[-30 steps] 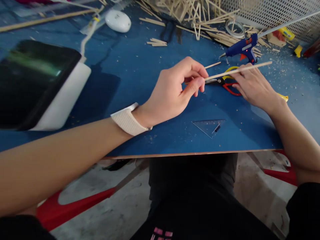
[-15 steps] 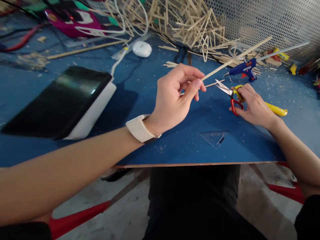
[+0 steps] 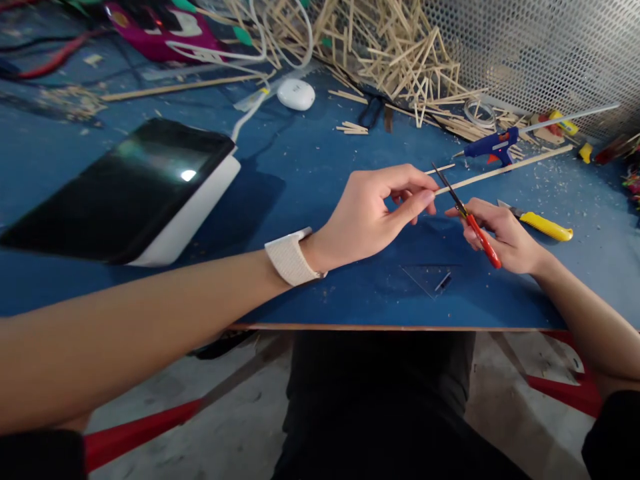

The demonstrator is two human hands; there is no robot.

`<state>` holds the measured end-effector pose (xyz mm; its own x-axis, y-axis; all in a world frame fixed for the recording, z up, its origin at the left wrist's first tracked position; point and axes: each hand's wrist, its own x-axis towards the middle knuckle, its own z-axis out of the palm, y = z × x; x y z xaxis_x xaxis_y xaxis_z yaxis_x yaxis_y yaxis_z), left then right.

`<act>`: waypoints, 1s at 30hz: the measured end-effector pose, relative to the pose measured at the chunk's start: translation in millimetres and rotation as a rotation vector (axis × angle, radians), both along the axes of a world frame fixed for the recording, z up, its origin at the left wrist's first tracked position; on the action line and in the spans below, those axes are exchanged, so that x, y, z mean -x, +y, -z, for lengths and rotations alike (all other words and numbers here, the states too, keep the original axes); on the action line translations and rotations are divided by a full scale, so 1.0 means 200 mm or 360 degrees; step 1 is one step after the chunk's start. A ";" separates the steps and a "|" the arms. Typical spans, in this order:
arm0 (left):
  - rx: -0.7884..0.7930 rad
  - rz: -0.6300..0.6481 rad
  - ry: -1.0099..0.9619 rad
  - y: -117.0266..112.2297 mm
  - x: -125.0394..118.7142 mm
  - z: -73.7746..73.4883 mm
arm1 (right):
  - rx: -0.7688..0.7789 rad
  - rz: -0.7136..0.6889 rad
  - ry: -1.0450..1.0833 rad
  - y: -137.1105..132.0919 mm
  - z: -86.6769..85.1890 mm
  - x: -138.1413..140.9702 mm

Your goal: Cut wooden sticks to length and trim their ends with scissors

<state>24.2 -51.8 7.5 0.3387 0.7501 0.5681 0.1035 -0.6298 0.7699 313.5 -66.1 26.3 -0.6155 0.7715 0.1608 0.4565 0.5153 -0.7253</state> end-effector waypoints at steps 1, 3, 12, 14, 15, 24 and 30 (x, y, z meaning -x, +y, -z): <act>-0.0001 0.0007 0.0018 0.00 0.00 0.00 | 0.0017 0.0011 -0.0005 0.00 -0.01 0.01; 0.0009 0.0022 0.0043 -0.01 0.00 -0.01 | 0.0092 0.0027 0.0015 -0.01 -0.01 0.02; 0.0061 0.0036 0.0077 0.00 0.01 -0.03 | 0.0464 0.0141 0.0194 -0.04 0.00 0.02; 0.0082 0.0038 0.0071 0.00 0.01 -0.02 | 0.0476 0.0152 0.0206 -0.04 0.00 0.03; 0.0095 0.0039 0.0063 0.00 0.01 -0.02 | 0.0479 0.0156 0.0209 -0.04 0.00 0.03; 0.0228 0.0086 -0.0021 -0.01 0.01 -0.03 | 0.0485 0.0147 0.0128 -0.07 -0.01 0.05; 0.0275 0.0039 0.0093 -0.04 0.01 -0.07 | 0.0527 0.0106 0.0056 -0.09 -0.05 0.05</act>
<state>22.2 -59.0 21.7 0.3867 0.8258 0.4104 0.1371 -0.4916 0.8599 302.9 -83.3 36.7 -0.5605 0.8238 -0.0849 0.4530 0.2192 -0.8642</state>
